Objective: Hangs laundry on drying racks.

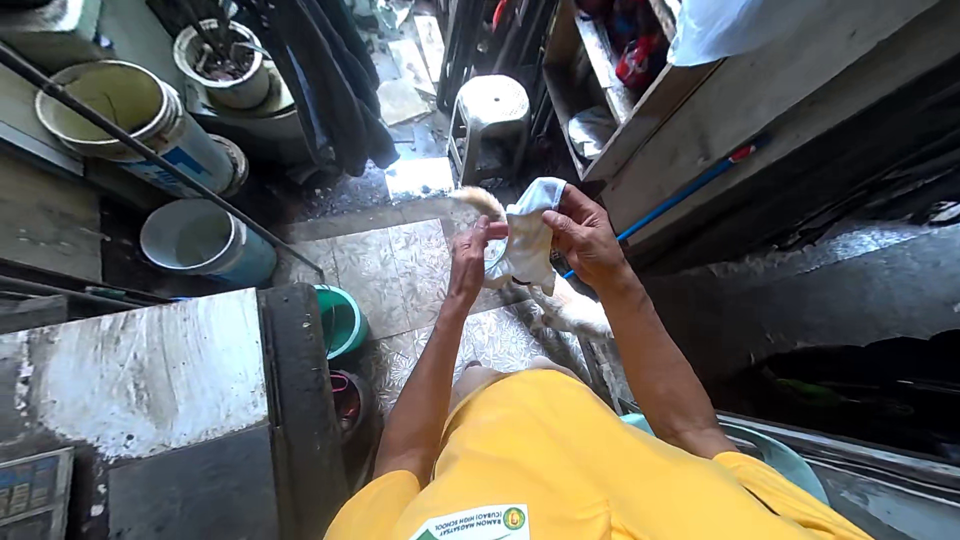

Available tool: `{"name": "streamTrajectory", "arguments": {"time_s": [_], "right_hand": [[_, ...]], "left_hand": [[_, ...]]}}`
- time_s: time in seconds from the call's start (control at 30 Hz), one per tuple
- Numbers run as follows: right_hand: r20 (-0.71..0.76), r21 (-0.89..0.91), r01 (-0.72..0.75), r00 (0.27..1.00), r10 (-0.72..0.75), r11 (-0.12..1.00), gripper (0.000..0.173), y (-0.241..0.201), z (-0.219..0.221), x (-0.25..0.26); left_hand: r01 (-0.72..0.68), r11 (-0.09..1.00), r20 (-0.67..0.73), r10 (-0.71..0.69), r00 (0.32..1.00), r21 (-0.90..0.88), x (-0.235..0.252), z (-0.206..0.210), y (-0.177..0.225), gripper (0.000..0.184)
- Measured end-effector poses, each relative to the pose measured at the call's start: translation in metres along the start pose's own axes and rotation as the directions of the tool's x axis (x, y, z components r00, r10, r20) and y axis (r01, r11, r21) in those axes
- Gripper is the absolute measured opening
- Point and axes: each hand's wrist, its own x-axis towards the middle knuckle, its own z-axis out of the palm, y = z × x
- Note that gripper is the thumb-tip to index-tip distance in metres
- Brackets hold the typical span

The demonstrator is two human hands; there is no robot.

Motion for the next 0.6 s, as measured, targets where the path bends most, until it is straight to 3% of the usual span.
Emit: {"name": "streamTrajectory", "arguments": {"time_s": [0.07,0.2,0.3,0.37,0.5,0.6], "right_hand": [[0.017,-0.020,0.014,1.000,-0.014,1.000,0.038,0.003,0.004,0.005],[0.021,-0.166,0.025,1.000,-0.022,0.986,0.034,0.011,0.009,0.003],[-0.027,-0.420,0.025,0.999,-0.040,0.907,0.029,0.020,0.009,0.000],[-0.055,-0.493,0.001,0.998,-0.032,0.870,0.035,0.029,0.008,0.020],[-0.068,-0.415,-0.005,0.997,-0.026,0.910,0.048,0.040,0.009,0.033],[0.010,-0.288,0.108,0.994,-0.110,0.952,0.030,0.048,0.004,0.045]], "left_hand": [[0.003,1.000,0.034,-0.002,0.999,-0.020,0.004,0.002,0.009,0.057],[-0.100,0.991,-0.083,0.093,0.992,-0.089,0.003,0.006,0.019,0.019],[-0.087,0.992,-0.188,0.104,0.977,0.095,-0.002,-0.002,0.015,0.022],[-0.025,0.994,-0.244,0.050,0.969,0.105,0.006,-0.009,0.013,0.021],[0.030,0.999,-0.262,-0.036,0.964,-0.028,0.015,-0.012,0.017,0.015],[0.010,0.998,-0.168,-0.021,0.986,-0.066,0.022,-0.018,0.024,0.016]]}}
